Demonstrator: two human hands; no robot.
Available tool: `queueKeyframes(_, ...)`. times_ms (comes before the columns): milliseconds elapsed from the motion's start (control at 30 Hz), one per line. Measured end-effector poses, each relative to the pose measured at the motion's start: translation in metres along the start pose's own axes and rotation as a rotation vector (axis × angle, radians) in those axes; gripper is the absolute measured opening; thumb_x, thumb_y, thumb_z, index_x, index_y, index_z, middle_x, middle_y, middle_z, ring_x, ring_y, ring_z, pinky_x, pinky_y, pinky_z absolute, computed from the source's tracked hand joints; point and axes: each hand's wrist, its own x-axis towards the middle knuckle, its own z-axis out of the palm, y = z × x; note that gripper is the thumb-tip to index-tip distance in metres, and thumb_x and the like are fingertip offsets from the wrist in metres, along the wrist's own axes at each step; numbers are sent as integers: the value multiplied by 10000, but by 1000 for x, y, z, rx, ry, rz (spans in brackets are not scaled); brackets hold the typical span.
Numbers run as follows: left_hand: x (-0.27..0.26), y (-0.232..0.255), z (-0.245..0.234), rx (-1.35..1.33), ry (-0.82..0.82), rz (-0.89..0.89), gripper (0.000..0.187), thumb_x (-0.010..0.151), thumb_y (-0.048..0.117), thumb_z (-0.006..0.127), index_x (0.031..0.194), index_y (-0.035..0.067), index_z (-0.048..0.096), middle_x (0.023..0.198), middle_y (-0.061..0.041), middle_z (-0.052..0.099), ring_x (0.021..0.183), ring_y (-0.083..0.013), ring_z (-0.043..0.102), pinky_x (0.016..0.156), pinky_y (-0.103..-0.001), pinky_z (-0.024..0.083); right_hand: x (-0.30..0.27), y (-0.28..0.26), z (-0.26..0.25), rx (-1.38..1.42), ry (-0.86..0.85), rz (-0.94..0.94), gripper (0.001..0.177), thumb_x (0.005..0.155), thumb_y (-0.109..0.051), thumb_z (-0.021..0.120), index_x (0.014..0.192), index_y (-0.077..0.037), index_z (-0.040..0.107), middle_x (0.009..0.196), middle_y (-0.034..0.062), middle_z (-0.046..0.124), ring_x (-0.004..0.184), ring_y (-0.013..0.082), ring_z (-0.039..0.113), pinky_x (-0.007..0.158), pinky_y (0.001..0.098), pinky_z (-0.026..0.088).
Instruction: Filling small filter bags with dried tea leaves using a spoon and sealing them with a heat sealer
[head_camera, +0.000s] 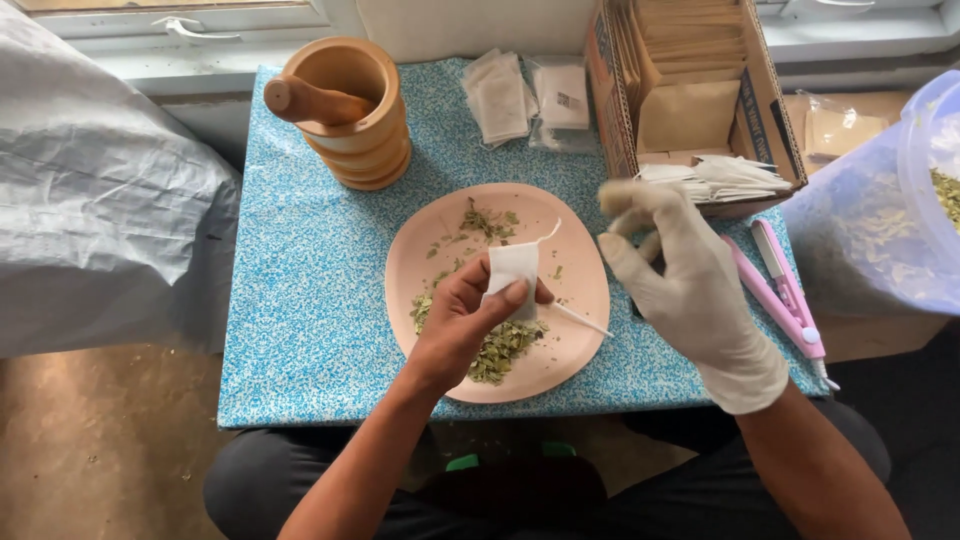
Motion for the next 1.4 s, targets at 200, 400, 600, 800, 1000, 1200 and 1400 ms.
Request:
queueKeyframes(200, 7, 7, 0, 605, 46, 422, 330, 878, 2, 912, 1191, 82, 846, 1189, -117, 822, 1139, -243, 793, 1028, -393, 629, -20, -30, 10, 93, -216, 226, 434, 766, -322, 1027, 1113, -149, 833, 876, 58, 819, 785, 210, 723, 708, 373, 586)
queueKeyframes(400, -2, 17, 17, 888, 72, 582, 496, 921, 157, 915, 1398, 153, 776, 1398, -132, 744, 1291, -332, 757, 1082, -461, 639, -7, -22, 19, 294, -190, 270, 272, 1039, -335, 832, 1213, -127, 820, 937, 104, 815, 885, 184, 737, 791, 355, 604)
queueKeyframes(600, 4, 8, 1, 490, -12, 425, 388, 1026, 251, 822, 1330, 105, 629, 1425, -196, 684, 1274, -323, 721, 1090, -494, 607, 8, 19, 21, 515, -148, 261, 128, 1063, -114, 806, 1165, -37, 807, 901, 78, 771, 913, 124, 711, 900, 302, 608)
queueKeyframes(800, 7, 4, 1, 536, 5, 452, 185, 1052, 66, 798, 1222, 74, 726, 1340, -152, 756, 1120, -240, 806, 936, -382, 668, 8, 5, 15, 351, -175, 123, 85, 1041, -92, 834, 1115, -121, 865, 1045, 45, 801, 970, 102, 679, 922, 324, 568)
queueKeyframes(1000, 8, 4, 6, 669, 39, 550, 453, 1026, 4, 814, 1449, 162, 774, 1373, -77, 805, 1004, -138, 747, 900, -318, 668, 3, 0, 28, 379, -194, 119, 229, 1066, -69, 778, 1287, -93, 833, 1018, 78, 822, 959, 101, 680, 940, 343, 586)
queueKeyframes(1200, 7, 10, -1, 701, 23, 573, 500, 1039, -16, 793, 1505, 158, 741, 1470, -84, 772, 994, -122, 744, 900, -303, 671, 8, 19, 25, 374, -257, 238, 566, 965, -272, 892, 1479, -106, 722, 1110, 103, 797, 1045, 166, 740, 996, 394, 582)
queueKeyframes(1400, 9, 11, -5, 655, -24, 593, 606, 1039, -59, 736, 1598, 162, 662, 1533, -174, 731, 1058, -212, 764, 943, -405, 676, 7, -4, 27, 391, -207, 221, 282, 1039, -268, 839, 1297, -157, 815, 1076, 89, 841, 1002, 180, 768, 915, 373, 612)
